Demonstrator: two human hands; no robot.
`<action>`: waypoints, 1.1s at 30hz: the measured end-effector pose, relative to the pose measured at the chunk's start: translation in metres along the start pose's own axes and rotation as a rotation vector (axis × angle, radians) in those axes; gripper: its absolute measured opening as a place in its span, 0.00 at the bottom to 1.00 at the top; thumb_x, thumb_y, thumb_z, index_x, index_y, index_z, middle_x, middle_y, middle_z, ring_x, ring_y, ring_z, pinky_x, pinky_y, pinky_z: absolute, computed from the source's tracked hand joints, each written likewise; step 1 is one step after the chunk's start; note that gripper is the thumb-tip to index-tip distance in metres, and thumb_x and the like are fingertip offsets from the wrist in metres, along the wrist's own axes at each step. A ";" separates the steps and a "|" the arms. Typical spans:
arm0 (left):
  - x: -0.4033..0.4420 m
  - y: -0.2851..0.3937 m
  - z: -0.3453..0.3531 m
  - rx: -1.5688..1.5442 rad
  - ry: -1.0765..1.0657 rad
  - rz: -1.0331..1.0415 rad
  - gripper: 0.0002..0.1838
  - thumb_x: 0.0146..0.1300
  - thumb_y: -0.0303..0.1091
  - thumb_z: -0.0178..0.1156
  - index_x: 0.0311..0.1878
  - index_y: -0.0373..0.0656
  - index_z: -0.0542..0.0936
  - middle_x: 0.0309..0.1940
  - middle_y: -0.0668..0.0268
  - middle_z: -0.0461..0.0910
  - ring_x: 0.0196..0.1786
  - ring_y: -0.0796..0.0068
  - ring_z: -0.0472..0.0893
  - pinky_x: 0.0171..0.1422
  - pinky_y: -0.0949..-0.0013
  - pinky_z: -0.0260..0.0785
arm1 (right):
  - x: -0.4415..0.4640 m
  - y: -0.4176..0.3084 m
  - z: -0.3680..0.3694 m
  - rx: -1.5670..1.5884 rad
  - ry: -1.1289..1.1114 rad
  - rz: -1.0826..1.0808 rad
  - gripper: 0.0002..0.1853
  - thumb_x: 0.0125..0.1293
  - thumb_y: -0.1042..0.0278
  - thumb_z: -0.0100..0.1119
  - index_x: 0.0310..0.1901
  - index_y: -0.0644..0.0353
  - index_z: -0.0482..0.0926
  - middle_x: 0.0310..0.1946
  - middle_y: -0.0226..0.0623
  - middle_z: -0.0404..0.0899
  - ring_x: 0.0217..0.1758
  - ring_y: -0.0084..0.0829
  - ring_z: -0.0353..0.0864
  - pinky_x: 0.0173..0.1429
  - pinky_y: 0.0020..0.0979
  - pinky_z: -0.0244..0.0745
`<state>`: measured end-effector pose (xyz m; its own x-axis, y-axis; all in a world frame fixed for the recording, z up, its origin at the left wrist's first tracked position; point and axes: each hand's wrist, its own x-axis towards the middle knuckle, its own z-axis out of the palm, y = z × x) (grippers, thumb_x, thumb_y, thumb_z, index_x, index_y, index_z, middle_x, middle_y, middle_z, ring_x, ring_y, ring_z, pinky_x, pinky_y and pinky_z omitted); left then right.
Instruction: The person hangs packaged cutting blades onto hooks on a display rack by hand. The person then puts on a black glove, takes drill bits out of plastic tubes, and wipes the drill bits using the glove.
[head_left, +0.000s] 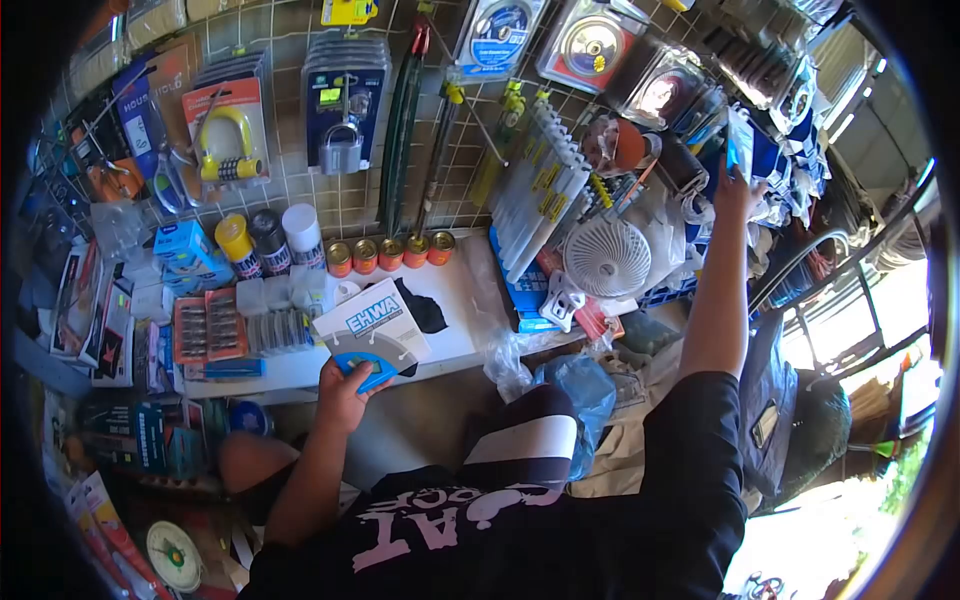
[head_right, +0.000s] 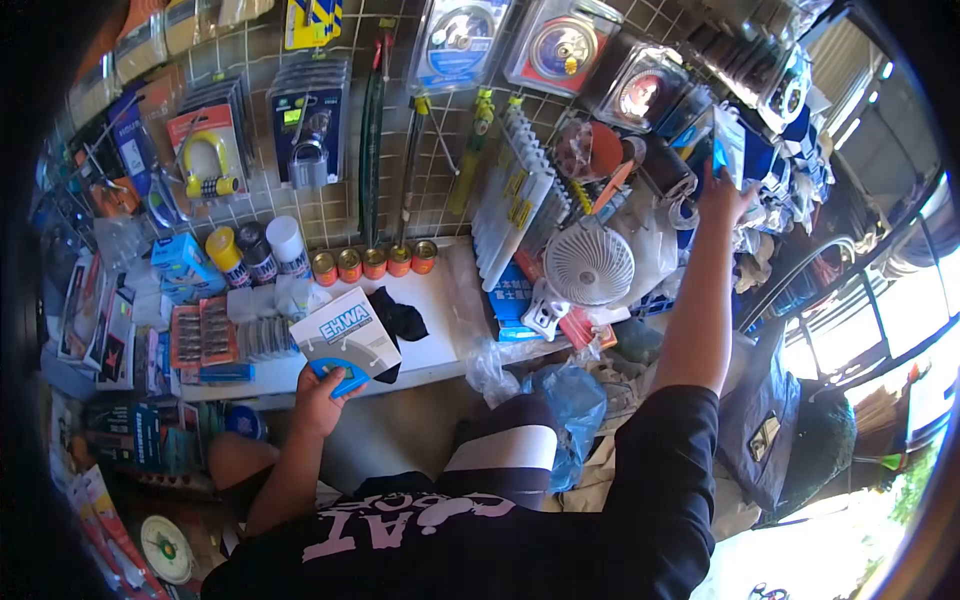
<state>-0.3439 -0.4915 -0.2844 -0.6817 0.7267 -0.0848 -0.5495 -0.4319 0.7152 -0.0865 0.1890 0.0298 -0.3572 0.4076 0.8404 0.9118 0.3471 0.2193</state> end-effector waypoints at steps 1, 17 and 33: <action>0.002 -0.003 -0.004 0.008 0.005 -0.013 0.19 0.68 0.25 0.61 0.62 0.42 0.73 0.54 0.59 0.82 0.54 0.60 0.84 0.53 0.51 0.83 | 0.008 -0.008 0.003 0.044 0.051 -0.018 0.24 0.72 0.43 0.53 0.58 0.50 0.83 0.62 0.45 0.80 0.62 0.42 0.82 0.72 0.42 0.69; -0.010 0.006 -0.004 -0.125 -0.239 -0.135 0.24 0.70 0.25 0.55 0.69 0.40 0.67 0.61 0.54 0.78 0.62 0.49 0.81 0.63 0.39 0.77 | -0.212 -0.138 -0.220 1.598 -0.664 0.384 0.13 0.74 0.57 0.58 0.47 0.59 0.83 0.23 0.20 0.73 0.20 0.13 0.66 0.25 0.21 0.61; -0.060 0.009 0.081 0.487 -0.192 0.247 0.32 0.73 0.20 0.49 0.79 0.36 0.55 0.73 0.50 0.60 0.70 0.54 0.72 0.68 0.46 0.74 | -0.355 -0.277 -0.260 2.153 -0.589 0.666 0.13 0.76 0.60 0.57 0.55 0.57 0.77 0.38 0.24 0.80 0.36 0.17 0.77 0.39 0.24 0.75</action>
<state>-0.2688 -0.4960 -0.2167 -0.6367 0.7390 0.2202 -0.0680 -0.3383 0.9386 -0.1602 -0.2714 -0.2004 -0.5674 0.7742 0.2806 -0.4248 0.0168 -0.9052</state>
